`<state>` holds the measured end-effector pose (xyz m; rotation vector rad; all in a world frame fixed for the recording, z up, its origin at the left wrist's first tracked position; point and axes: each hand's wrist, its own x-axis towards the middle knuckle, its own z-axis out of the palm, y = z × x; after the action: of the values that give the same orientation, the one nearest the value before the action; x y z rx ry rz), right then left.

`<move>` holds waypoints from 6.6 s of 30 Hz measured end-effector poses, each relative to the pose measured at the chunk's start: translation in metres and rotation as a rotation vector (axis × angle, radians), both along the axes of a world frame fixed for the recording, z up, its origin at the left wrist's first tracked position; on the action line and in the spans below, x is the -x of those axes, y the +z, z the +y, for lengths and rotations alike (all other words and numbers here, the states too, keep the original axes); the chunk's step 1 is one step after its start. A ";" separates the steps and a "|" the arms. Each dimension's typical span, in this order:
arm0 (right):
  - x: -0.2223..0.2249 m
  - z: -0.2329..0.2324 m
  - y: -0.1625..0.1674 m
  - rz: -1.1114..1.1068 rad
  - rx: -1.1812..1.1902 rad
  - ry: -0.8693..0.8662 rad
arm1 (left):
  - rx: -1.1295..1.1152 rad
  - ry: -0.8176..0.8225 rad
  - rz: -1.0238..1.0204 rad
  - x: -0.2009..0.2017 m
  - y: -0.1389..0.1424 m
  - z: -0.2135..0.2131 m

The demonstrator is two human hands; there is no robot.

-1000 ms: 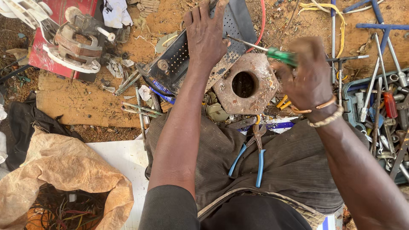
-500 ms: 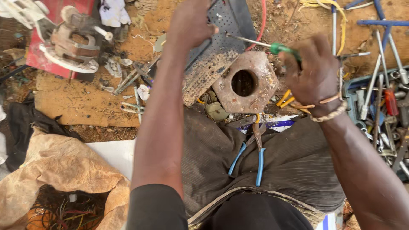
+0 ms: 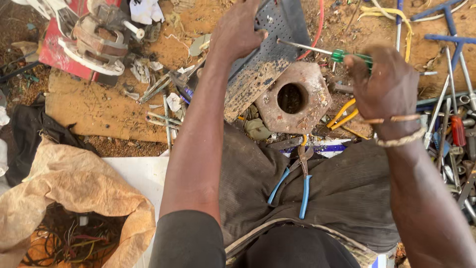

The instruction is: The person sits on the ground and disassembles an electronic device, using a screwdriver to remove screws and pliers to cut wires. They separate the casing from the internal components and manipulate the wires and circuit board.

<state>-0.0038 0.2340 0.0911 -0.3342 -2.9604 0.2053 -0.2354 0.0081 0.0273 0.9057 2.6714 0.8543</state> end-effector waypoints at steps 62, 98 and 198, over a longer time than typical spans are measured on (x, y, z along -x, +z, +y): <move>-0.043 -0.021 -0.020 0.598 0.712 -0.093 | 0.068 0.158 0.172 -0.055 0.019 0.025; 0.004 -0.035 0.036 0.435 0.124 0.284 | -0.051 0.291 0.237 -0.057 0.007 0.029; -0.149 0.057 -0.160 0.706 1.336 -0.578 | 0.256 -0.001 0.731 0.003 -0.028 0.049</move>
<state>0.1454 0.2909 -0.0689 -0.9409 -1.5480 1.7189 -0.2386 0.0573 -0.0012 1.3475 3.2598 0.1638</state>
